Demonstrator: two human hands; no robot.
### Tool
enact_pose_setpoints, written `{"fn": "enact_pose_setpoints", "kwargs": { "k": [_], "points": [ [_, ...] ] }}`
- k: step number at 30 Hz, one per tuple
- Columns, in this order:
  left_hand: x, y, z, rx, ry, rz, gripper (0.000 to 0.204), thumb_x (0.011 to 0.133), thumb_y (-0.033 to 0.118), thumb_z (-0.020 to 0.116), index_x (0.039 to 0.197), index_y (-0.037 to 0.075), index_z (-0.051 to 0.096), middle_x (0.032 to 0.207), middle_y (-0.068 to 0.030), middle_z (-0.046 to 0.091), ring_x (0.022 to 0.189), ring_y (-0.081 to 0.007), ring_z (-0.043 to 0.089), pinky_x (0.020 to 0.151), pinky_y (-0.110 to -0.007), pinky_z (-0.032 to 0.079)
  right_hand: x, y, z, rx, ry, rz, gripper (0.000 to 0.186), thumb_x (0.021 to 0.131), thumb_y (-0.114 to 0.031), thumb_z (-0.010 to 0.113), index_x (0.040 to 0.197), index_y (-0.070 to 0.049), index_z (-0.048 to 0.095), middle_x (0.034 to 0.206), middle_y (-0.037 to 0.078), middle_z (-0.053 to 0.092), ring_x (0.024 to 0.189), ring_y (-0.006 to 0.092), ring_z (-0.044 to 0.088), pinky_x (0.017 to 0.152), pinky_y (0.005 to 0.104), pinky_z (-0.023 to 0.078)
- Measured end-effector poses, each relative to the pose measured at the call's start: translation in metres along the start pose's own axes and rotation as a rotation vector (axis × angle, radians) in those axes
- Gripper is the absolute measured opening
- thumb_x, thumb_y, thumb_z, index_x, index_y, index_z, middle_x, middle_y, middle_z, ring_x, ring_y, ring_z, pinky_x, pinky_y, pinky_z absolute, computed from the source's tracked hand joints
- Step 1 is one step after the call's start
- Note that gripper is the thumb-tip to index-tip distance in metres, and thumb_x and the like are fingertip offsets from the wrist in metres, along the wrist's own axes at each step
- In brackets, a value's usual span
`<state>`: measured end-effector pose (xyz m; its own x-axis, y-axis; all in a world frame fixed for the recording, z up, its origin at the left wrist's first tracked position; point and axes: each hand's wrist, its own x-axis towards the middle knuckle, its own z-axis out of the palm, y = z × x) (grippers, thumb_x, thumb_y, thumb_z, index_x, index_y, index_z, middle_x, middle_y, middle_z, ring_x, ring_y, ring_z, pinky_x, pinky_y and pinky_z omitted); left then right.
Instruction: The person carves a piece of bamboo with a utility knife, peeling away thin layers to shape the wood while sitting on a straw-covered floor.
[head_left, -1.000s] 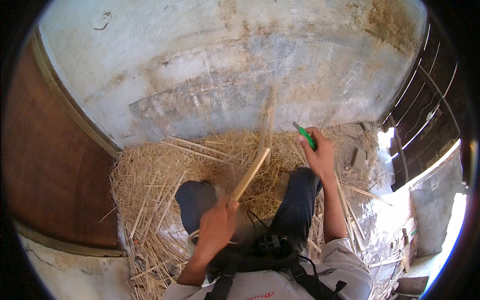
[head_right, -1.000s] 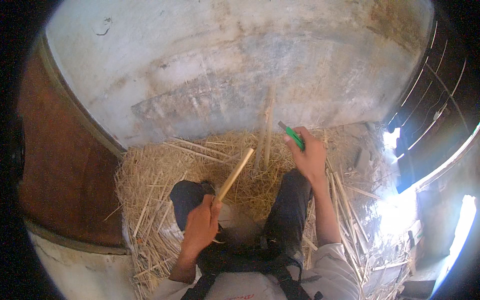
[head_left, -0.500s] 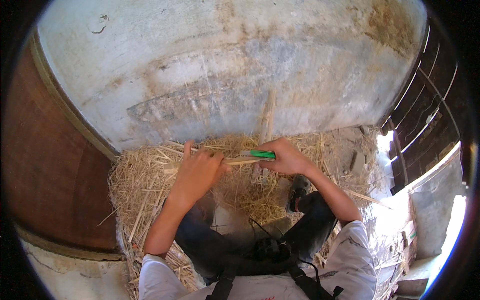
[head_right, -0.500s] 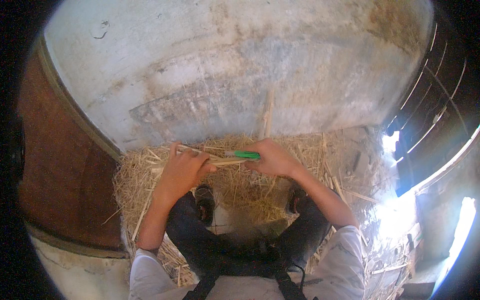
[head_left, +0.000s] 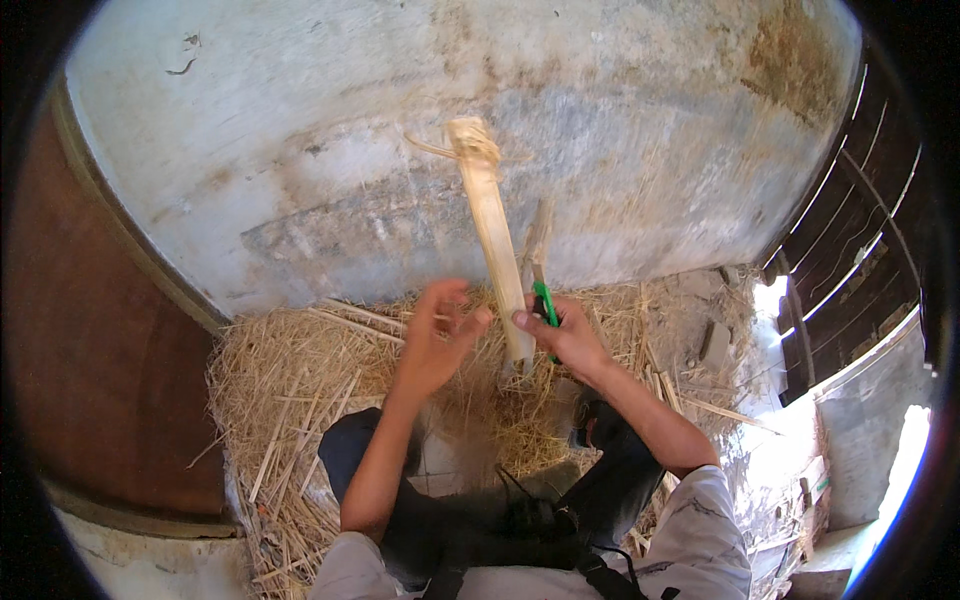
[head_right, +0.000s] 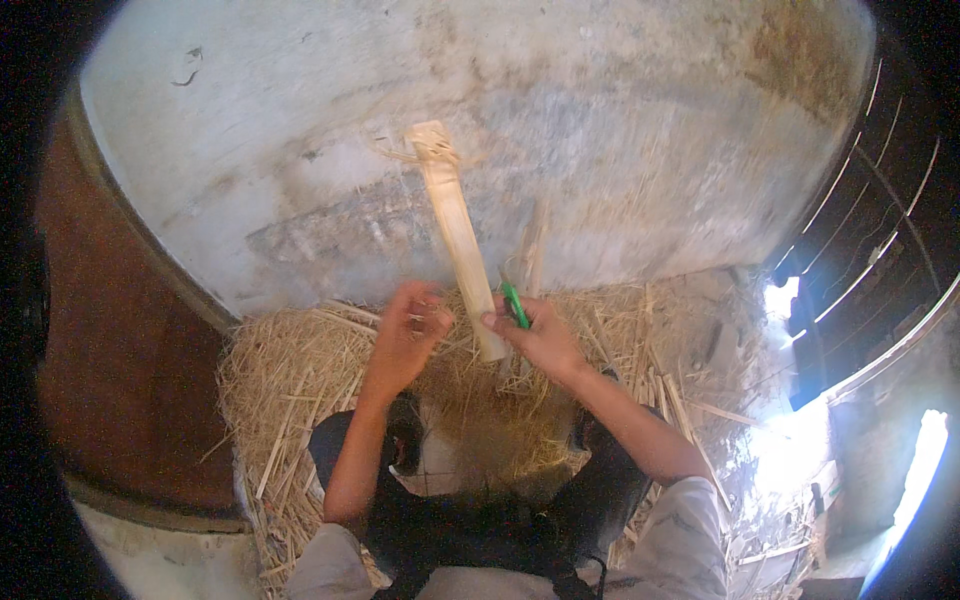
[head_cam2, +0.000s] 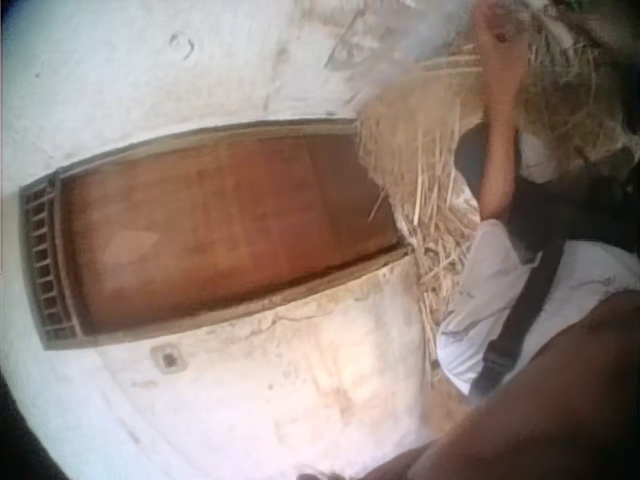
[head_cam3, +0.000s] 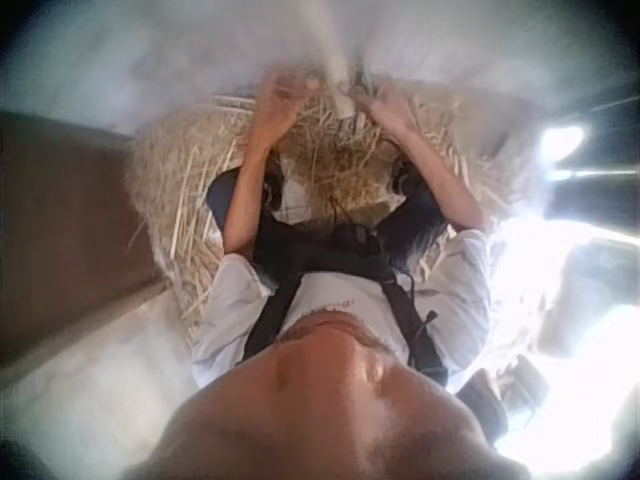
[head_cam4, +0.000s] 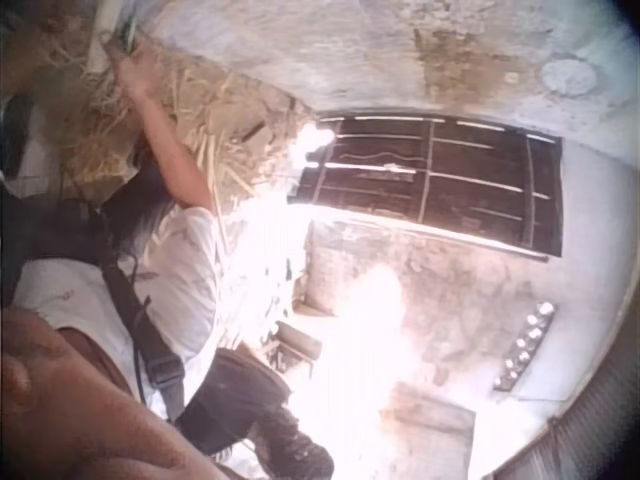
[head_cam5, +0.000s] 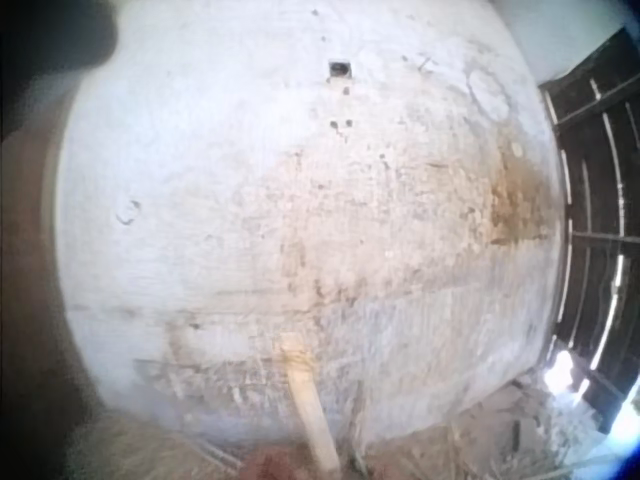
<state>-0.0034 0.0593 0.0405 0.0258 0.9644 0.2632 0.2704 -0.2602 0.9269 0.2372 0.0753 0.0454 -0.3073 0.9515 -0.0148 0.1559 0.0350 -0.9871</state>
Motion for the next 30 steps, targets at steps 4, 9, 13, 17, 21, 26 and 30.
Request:
{"fn": "enact_pose_setpoints", "kwargs": {
  "k": [4, 9, 13, 17, 21, 26, 30],
  "points": [
    [0.005, -0.022, 0.031, -0.128, -0.192, 0.046, 0.045, 0.109, 0.028, 0.069, 0.146, 0.005, 0.061, 0.147, -0.0124, 0.059, 0.132, -0.0245, 0.06, 0.104, -0.04, 0.053, 0.0, -0.003, 0.014, 0.073, -0.028, -0.065, 0.025, 0.103, -0.03, 0.08, 0.105, -0.005, 0.079, 0.073, -0.009, 0.055, 0.062, 0.0022, 0.044, 0.058, 0.0261, 0.034],
    [0.003, -0.029, 0.035, -0.192, -0.168, 0.102, 0.045, 0.117, 0.035, 0.052, 0.147, 0.004, 0.062, 0.146, -0.0136, 0.064, 0.134, -0.0258, 0.061, 0.109, -0.043, 0.053, 0.004, 0.012, 0.017, -0.106, 0.066, -0.199, 0.024, 0.105, -0.023, 0.075, 0.118, -0.003, 0.08, 0.085, -0.004, 0.066, 0.076, 0.0051, 0.057, 0.07, 0.026, 0.046],
    [-0.002, -0.021, 0.037, -0.535, -0.19, -0.199, 0.047, 0.119, 0.032, 0.045, 0.149, -0.003, 0.052, 0.126, -0.0156, 0.067, 0.115, -0.0207, 0.068, 0.095, -0.038, 0.058, 0.001, 0.006, -0.007, -0.087, 0.246, -0.226, 0.034, 0.106, -0.028, 0.073, 0.13, -0.003, 0.075, 0.108, 0.005, 0.075, 0.099, 0.0108, 0.066, 0.089, 0.0314, 0.054],
    [-0.012, -0.025, 0.045, -0.519, -0.275, -0.143, 0.044, 0.12, 0.029, 0.041, 0.15, -0.003, 0.048, 0.11, -0.0116, 0.065, 0.095, -0.0146, 0.068, 0.083, -0.035, 0.061, 0.009, -0.005, -0.025, -0.057, 0.305, -0.281, 0.039, 0.106, -0.026, 0.072, 0.138, -0.004, 0.072, 0.11, 0.005, 0.076, 0.1, 0.0127, 0.068, 0.09, 0.0315, 0.055],
    [-0.022, -0.022, 0.058, -0.462, -0.395, -0.056, 0.045, 0.12, 0.03, 0.04, 0.152, -0.001, 0.045, 0.099, -0.0058, 0.058, 0.082, -0.0144, 0.061, 0.078, -0.037, 0.061, 0.017, -0.006, -0.036, -0.18, 0.258, -0.293, 0.049, 0.105, -0.026, 0.075, 0.148, -0.003, 0.065, 0.109, 0.005, 0.076, 0.101, 0.0124, 0.068, 0.093, 0.0322, 0.056],
    [-0.028, -0.014, 0.066, -0.364, -0.493, -0.075, 0.046, 0.118, 0.032, 0.046, 0.152, 0.001, 0.045, 0.098, -0.0035, 0.055, 0.078, -0.0134, 0.055, 0.073, -0.033, 0.053, 0.016, 0.004, -0.035, -0.002, 0.324, -0.202, 0.05, 0.102, -0.027, 0.079, 0.141, 0.002, 0.066, 0.105, 0.005, 0.075, 0.101, 0.011, 0.068, 0.095, 0.0318, 0.055],
    [-0.016, 0.003, 0.06, -0.597, -0.598, -0.236, 0.041, 0.116, 0.037, 0.054, 0.139, 0.004, 0.053, 0.092, -0.0009, 0.053, 0.072, -0.0119, 0.051, 0.068, -0.03, 0.048, 0.005, -0.008, -0.029, 0.131, 0.303, -0.144, 0.049, 0.102, -0.027, 0.08, 0.135, 0.005, 0.066, 0.101, 0.002, 0.073, 0.098, 0.0106, 0.066, 0.093, 0.0315, 0.054]
  ]
}}
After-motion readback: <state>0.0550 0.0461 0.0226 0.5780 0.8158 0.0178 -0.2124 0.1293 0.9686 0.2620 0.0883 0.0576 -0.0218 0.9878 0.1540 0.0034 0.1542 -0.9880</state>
